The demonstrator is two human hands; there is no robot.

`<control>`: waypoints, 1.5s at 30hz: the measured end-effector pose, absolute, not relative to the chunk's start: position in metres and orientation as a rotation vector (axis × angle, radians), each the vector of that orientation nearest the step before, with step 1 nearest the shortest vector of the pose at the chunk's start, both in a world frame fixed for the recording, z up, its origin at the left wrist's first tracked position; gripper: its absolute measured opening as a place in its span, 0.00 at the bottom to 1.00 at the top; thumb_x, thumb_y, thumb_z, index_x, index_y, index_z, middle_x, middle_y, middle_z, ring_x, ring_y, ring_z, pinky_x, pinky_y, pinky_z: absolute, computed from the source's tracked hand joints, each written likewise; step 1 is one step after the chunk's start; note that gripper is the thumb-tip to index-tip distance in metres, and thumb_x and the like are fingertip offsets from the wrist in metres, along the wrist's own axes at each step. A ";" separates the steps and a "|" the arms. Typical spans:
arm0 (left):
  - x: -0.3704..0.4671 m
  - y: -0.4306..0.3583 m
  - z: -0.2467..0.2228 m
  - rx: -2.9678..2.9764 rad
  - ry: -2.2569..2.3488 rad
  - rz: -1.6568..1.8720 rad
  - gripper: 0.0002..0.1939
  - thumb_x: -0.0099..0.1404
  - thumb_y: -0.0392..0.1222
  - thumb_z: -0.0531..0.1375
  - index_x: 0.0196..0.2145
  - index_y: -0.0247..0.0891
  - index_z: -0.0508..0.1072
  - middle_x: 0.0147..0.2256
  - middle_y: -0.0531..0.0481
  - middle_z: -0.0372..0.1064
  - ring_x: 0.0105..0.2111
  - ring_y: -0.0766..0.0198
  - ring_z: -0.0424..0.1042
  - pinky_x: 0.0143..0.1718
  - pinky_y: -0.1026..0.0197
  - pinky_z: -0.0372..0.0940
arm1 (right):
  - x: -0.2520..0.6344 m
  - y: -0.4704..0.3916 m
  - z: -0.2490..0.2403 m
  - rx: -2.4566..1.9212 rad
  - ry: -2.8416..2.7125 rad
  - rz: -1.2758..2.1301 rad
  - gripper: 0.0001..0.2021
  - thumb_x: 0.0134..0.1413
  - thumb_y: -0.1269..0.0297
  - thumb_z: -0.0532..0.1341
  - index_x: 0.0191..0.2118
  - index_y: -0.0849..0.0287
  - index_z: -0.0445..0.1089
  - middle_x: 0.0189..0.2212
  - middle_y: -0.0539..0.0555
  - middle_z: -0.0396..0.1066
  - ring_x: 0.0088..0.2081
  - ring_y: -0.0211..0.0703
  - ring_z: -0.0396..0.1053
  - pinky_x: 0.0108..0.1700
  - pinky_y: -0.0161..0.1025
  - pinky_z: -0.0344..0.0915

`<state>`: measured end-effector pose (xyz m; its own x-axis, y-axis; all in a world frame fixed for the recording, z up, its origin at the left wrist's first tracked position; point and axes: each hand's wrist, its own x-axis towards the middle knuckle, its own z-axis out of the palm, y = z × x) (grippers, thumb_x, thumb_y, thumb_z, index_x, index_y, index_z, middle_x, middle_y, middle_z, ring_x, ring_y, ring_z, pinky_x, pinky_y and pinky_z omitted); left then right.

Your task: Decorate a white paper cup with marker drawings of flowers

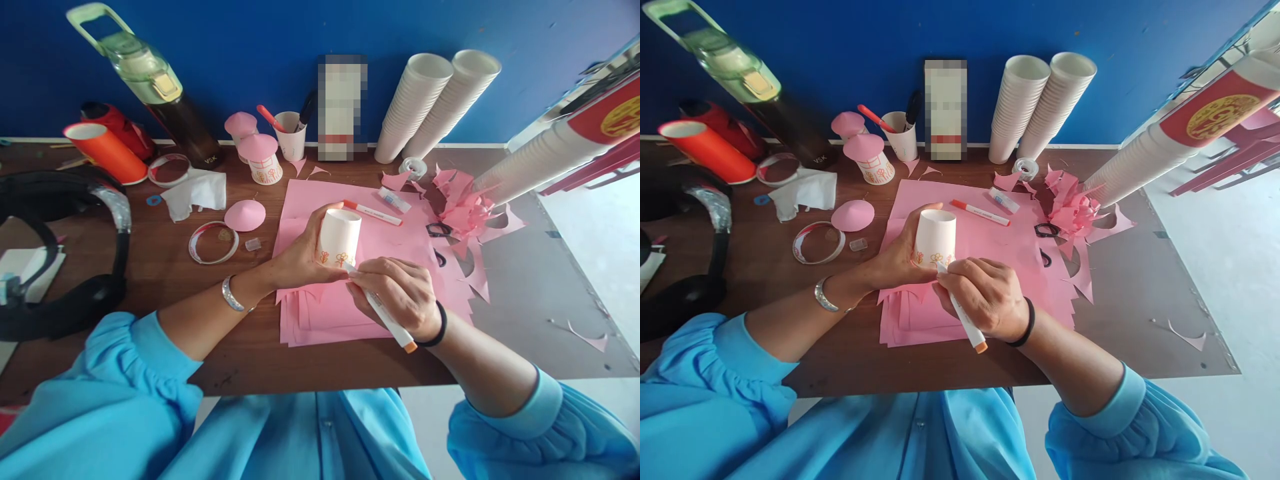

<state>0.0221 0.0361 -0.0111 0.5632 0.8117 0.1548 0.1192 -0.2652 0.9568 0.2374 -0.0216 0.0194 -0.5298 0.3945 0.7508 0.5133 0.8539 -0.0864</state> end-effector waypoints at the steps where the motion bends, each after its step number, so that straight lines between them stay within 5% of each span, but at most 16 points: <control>1: 0.022 0.036 -0.011 1.730 0.780 0.811 0.59 0.56 0.59 0.75 0.74 0.46 0.48 0.69 0.34 0.56 0.71 0.33 0.56 0.67 0.29 0.61 | 0.237 -0.021 0.019 -0.654 -2.196 -0.182 0.07 0.64 0.74 0.66 0.44 0.59 0.70 0.32 0.53 0.78 0.29 0.40 0.77 0.32 0.37 0.77; 45: 0.021 0.035 -0.012 1.720 0.776 0.792 0.60 0.56 0.59 0.76 0.75 0.48 0.46 0.69 0.34 0.55 0.70 0.33 0.57 0.66 0.28 0.62 | 0.240 -0.021 0.022 -0.629 -2.229 -0.152 0.07 0.63 0.74 0.67 0.45 0.61 0.72 0.32 0.54 0.77 0.30 0.41 0.77 0.31 0.38 0.76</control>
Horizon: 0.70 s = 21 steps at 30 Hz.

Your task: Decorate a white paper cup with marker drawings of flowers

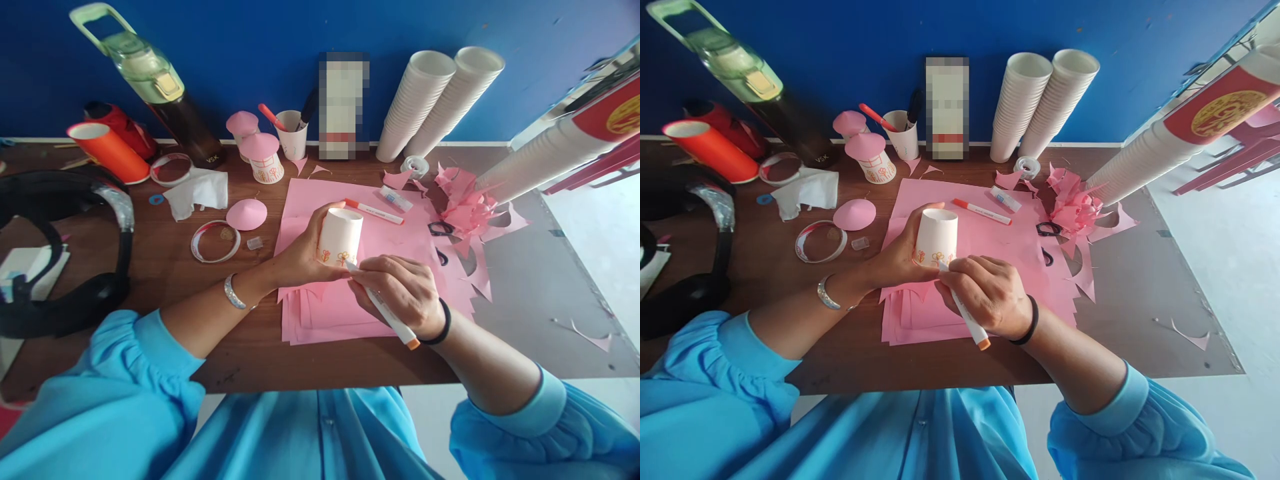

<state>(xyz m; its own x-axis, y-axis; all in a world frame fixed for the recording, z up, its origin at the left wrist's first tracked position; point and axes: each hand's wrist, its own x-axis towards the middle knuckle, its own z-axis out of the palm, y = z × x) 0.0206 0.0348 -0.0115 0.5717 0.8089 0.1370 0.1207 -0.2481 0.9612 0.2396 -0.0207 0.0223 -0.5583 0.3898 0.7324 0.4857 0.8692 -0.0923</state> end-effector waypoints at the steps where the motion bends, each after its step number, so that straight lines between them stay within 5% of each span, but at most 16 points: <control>1: 0.021 0.035 -0.011 1.723 0.778 0.792 0.60 0.56 0.59 0.76 0.75 0.47 0.47 0.69 0.34 0.56 0.71 0.33 0.55 0.67 0.28 0.61 | 0.240 -0.021 0.022 -0.634 -2.230 -0.152 0.08 0.63 0.74 0.67 0.45 0.61 0.72 0.32 0.54 0.77 0.30 0.41 0.77 0.32 0.38 0.76; 12: 0.021 0.035 -0.013 1.675 0.732 0.800 0.59 0.56 0.55 0.76 0.74 0.49 0.46 0.71 0.34 0.53 0.65 0.38 0.65 0.58 0.37 0.72 | 0.243 -0.023 0.031 -0.552 -2.186 -0.157 0.04 0.66 0.73 0.64 0.44 0.59 0.71 0.31 0.52 0.76 0.28 0.38 0.73 0.31 0.37 0.75; 21: 0.020 0.028 -0.006 1.848 0.795 0.826 0.61 0.57 0.56 0.76 0.76 0.49 0.45 0.75 0.33 0.50 0.73 0.36 0.57 0.71 0.34 0.61 | 0.251 -0.015 0.019 -0.749 -2.073 -0.284 0.16 0.72 0.68 0.61 0.62 0.56 0.67 0.38 0.53 0.76 0.36 0.42 0.77 0.34 0.38 0.76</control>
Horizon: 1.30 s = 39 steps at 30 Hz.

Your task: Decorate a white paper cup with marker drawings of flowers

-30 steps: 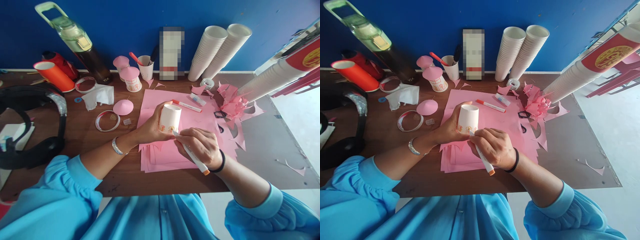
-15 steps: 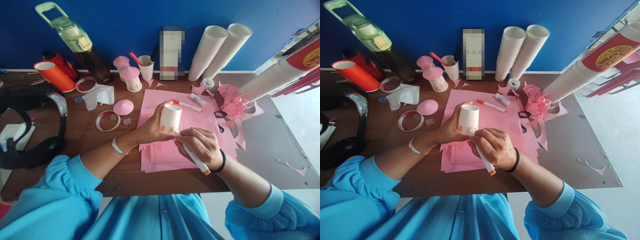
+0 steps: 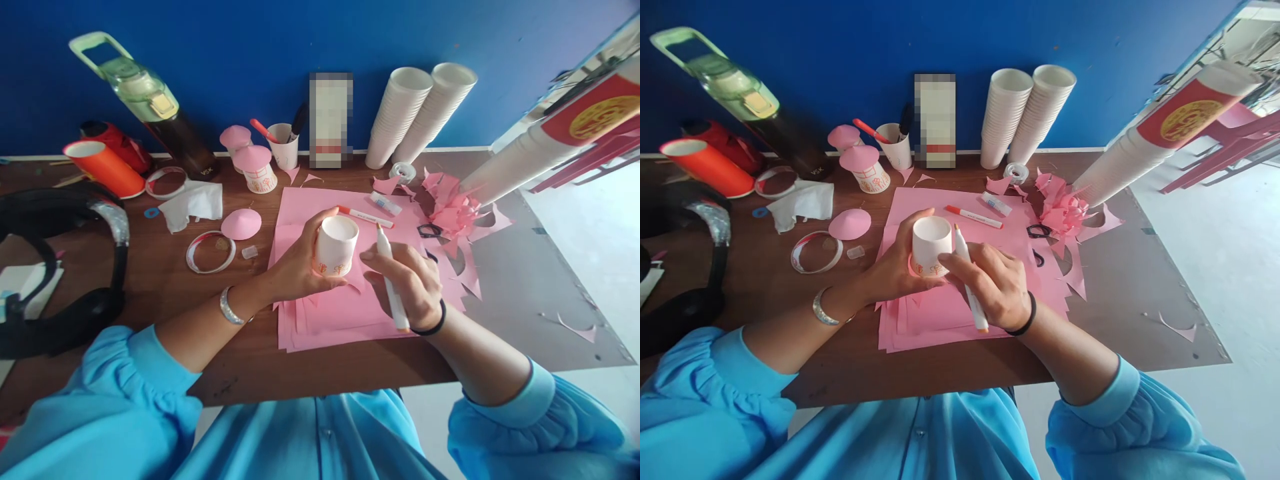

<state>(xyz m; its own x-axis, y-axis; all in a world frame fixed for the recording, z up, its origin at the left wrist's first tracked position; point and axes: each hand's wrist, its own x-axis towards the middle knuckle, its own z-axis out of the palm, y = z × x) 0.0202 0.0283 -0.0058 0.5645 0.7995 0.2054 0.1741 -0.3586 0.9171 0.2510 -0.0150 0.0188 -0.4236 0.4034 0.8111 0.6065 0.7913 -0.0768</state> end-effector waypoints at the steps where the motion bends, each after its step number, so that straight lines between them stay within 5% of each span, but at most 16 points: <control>1: 0.020 0.028 -0.005 1.888 0.828 0.841 0.59 0.59 0.55 0.76 0.76 0.49 0.46 0.74 0.33 0.51 0.73 0.37 0.58 0.71 0.35 0.60 | 0.250 -0.014 0.018 -0.797 -2.067 -0.292 0.19 0.71 0.70 0.62 0.64 0.56 0.66 0.40 0.54 0.77 0.38 0.43 0.78 0.35 0.38 0.77; 7: 0.019 0.034 -0.015 2.118 1.028 0.848 0.60 0.57 0.40 0.76 0.75 0.47 0.45 0.74 0.33 0.54 0.73 0.40 0.60 0.72 0.36 0.61 | 0.246 -0.003 0.008 -1.046 -2.107 -0.172 0.30 0.73 0.68 0.57 0.75 0.56 0.48 0.57 0.66 0.72 0.50 0.53 0.79 0.41 0.46 0.82; 10: 0.017 0.038 -0.018 2.142 1.076 0.786 0.62 0.54 0.37 0.77 0.74 0.47 0.45 0.75 0.34 0.53 0.74 0.39 0.59 0.73 0.36 0.59 | 0.248 0.003 0.001 -1.134 -2.111 -0.088 0.36 0.68 0.76 0.53 0.76 0.53 0.43 0.60 0.66 0.69 0.48 0.52 0.78 0.40 0.47 0.81; 15: 0.011 0.040 -0.017 2.077 1.101 0.724 0.68 0.50 0.49 0.80 0.76 0.49 0.43 0.76 0.33 0.48 0.76 0.35 0.53 0.74 0.33 0.57 | 0.251 0.009 -0.006 -1.192 -2.089 -0.013 0.44 0.57 0.79 0.56 0.77 0.53 0.42 0.59 0.66 0.68 0.52 0.56 0.76 0.37 0.46 0.80; 20: 0.005 0.042 -0.021 2.074 0.982 0.806 0.68 0.52 0.62 0.78 0.77 0.50 0.42 0.76 0.32 0.45 0.75 0.32 0.53 0.73 0.30 0.56 | 0.253 0.011 -0.009 -1.201 -2.064 0.078 0.42 0.60 0.72 0.61 0.76 0.53 0.44 0.60 0.67 0.66 0.52 0.57 0.75 0.34 0.46 0.79; 26: -0.001 0.053 -0.031 1.839 0.807 0.934 0.52 0.64 0.61 0.71 0.74 0.50 0.49 0.61 0.37 0.68 0.62 0.44 0.71 0.66 0.35 0.66 | 0.258 0.016 -0.010 -1.222 -2.015 0.048 0.32 0.68 0.60 0.63 0.72 0.52 0.54 0.58 0.64 0.69 0.53 0.58 0.76 0.45 0.53 0.81; 34: 0.004 0.060 -0.035 1.452 0.897 1.183 0.27 0.72 0.64 0.62 0.59 0.45 0.70 0.52 0.43 0.76 0.52 0.56 0.77 0.56 0.50 0.72 | 0.269 0.030 -0.015 -1.265 -2.144 -0.080 0.28 0.68 0.64 0.61 0.70 0.56 0.57 0.66 0.67 0.68 0.66 0.62 0.68 0.62 0.58 0.72; 39: 0.005 0.058 -0.028 1.548 1.007 1.349 0.23 0.72 0.63 0.63 0.53 0.43 0.73 0.44 0.46 0.77 0.44 0.60 0.77 0.49 0.54 0.74 | 0.276 0.047 -0.023 -1.518 -2.222 -0.177 0.21 0.67 0.73 0.55 0.63 0.58 0.67 0.62 0.66 0.73 0.61 0.59 0.70 0.57 0.51 0.68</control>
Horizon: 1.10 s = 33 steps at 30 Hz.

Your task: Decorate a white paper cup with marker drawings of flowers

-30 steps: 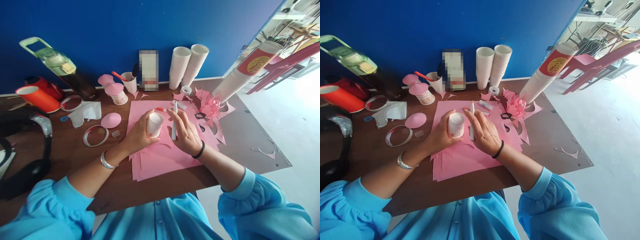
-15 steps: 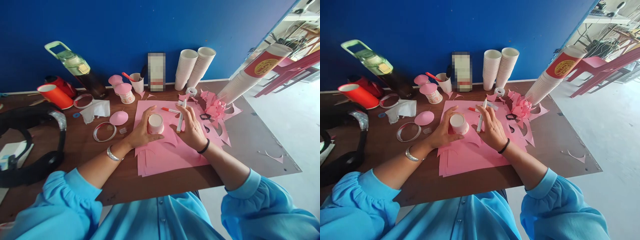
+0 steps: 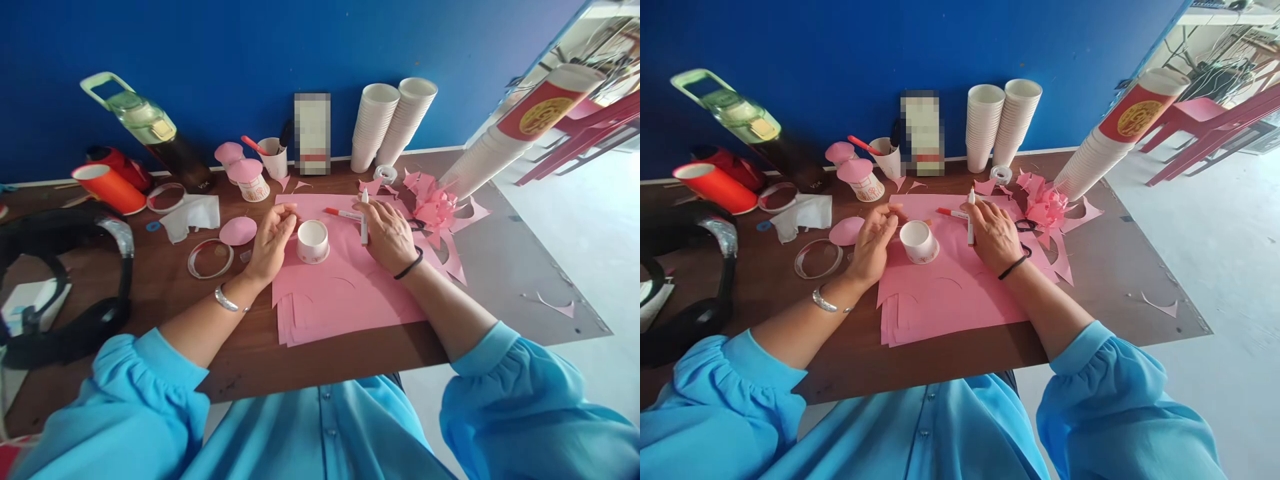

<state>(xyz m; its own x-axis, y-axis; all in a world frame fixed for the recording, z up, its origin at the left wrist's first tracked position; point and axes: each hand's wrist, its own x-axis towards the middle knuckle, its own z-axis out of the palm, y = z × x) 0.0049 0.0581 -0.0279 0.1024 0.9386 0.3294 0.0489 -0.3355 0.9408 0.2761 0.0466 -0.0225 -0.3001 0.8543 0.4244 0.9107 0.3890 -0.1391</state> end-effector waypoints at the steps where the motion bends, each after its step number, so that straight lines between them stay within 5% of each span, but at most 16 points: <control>1: 0.005 0.058 -0.027 1.561 1.012 1.378 0.23 0.72 0.63 0.63 0.52 0.43 0.74 0.42 0.47 0.77 0.43 0.61 0.77 0.47 0.55 0.74 | 0.277 0.049 -0.024 -1.535 -2.252 -0.186 0.20 0.68 0.73 0.55 0.62 0.59 0.68 0.61 0.65 0.75 0.60 0.58 0.70 0.57 0.49 0.66; 9: 0.006 0.058 -0.027 1.574 1.016 1.419 0.21 0.71 0.60 0.66 0.50 0.42 0.75 0.39 0.49 0.75 0.38 0.64 0.75 0.42 0.59 0.73 | 0.282 0.054 -0.026 -1.554 -2.337 -0.238 0.13 0.67 0.73 0.56 0.51 0.59 0.73 0.42 0.62 0.80 0.47 0.55 0.71 0.48 0.46 0.59; 20: 0.006 0.058 -0.019 1.605 1.019 1.438 0.25 0.67 0.61 0.69 0.53 0.44 0.74 0.41 0.49 0.74 0.42 0.63 0.75 0.43 0.61 0.73 | 0.272 0.035 -0.010 -1.055 -1.992 -0.070 0.09 0.74 0.67 0.55 0.49 0.52 0.72 0.40 0.54 0.79 0.39 0.44 0.78 0.41 0.40 0.72; 25: 0.005 0.053 -0.001 1.739 1.076 1.468 0.23 0.68 0.59 0.68 0.54 0.44 0.76 0.44 0.48 0.76 0.40 0.65 0.75 0.44 0.60 0.73 | 0.270 0.032 -0.009 -0.948 -1.951 -0.059 0.11 0.72 0.71 0.56 0.51 0.50 0.72 0.48 0.56 0.82 0.47 0.46 0.81 0.46 0.41 0.76; 29: 0.014 0.035 0.030 2.048 1.102 1.355 0.10 0.74 0.49 0.64 0.43 0.41 0.80 0.36 0.50 0.78 0.32 0.67 0.73 0.36 0.62 0.69 | 0.270 0.025 -0.005 -0.923 -1.993 -0.182 0.13 0.72 0.74 0.55 0.53 0.52 0.71 0.49 0.58 0.81 0.47 0.47 0.81 0.46 0.42 0.76; 33: 0.029 0.023 0.054 2.273 0.992 1.158 0.08 0.74 0.44 0.63 0.39 0.39 0.80 0.33 0.51 0.79 0.29 0.67 0.72 0.31 0.62 0.66 | 0.268 0.019 0.000 -0.890 -2.057 -0.335 0.15 0.72 0.75 0.54 0.55 0.51 0.70 0.47 0.57 0.81 0.44 0.46 0.81 0.44 0.43 0.77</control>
